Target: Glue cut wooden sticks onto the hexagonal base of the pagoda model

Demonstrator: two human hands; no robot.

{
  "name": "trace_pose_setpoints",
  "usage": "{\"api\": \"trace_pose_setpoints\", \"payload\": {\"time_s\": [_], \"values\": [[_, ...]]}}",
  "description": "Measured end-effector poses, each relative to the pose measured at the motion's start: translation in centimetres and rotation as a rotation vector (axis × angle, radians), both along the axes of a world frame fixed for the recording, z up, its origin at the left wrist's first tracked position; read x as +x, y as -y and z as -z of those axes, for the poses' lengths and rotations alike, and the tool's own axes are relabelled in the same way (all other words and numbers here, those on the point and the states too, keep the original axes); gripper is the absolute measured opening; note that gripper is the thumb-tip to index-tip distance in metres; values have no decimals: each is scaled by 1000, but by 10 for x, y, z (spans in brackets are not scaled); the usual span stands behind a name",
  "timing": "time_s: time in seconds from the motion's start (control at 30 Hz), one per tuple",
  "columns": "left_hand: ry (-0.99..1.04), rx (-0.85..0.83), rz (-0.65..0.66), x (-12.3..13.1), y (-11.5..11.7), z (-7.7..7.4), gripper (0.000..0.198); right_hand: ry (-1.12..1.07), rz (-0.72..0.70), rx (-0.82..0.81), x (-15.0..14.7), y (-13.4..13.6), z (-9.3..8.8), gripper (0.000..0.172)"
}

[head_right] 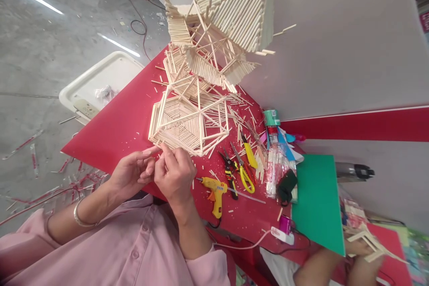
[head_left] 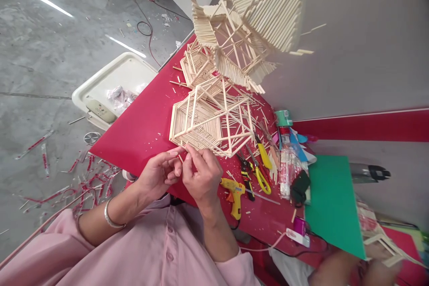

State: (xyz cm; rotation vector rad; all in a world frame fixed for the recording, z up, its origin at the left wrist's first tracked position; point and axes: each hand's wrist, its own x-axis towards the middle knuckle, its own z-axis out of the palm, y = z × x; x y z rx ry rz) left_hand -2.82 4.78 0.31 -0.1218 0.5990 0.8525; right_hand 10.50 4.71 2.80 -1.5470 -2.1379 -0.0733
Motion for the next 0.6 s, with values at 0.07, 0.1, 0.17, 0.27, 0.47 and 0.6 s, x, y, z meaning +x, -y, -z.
{"api": "trace_pose_setpoints", "payload": {"time_s": [0.07, 0.1, 0.17, 0.27, 0.47, 0.6], "values": [[-4, 3, -1, 0, 1, 0, 30, 0, -6, 3, 0, 0, -1, 30], [-9, 5, -2, 0, 1, 0, 30, 2, -7, 1, 0, 0, -1, 30], [-20, 7, 1, 0, 2, 0, 31, 6, -4, 1, 0, -1, -2, 30], [-35, 10, -4, 0, 3, -1, 32, 18, -9, 11, 0, -1, -3, 30], [-53, 5, -18, 0, 2, -4, 30, 31, -29, 25, -1, -2, -5, 28], [-61, 12, -21, 0, 1, -4, 30, 52, -20, 3, 0, -1, -4, 29]]}}
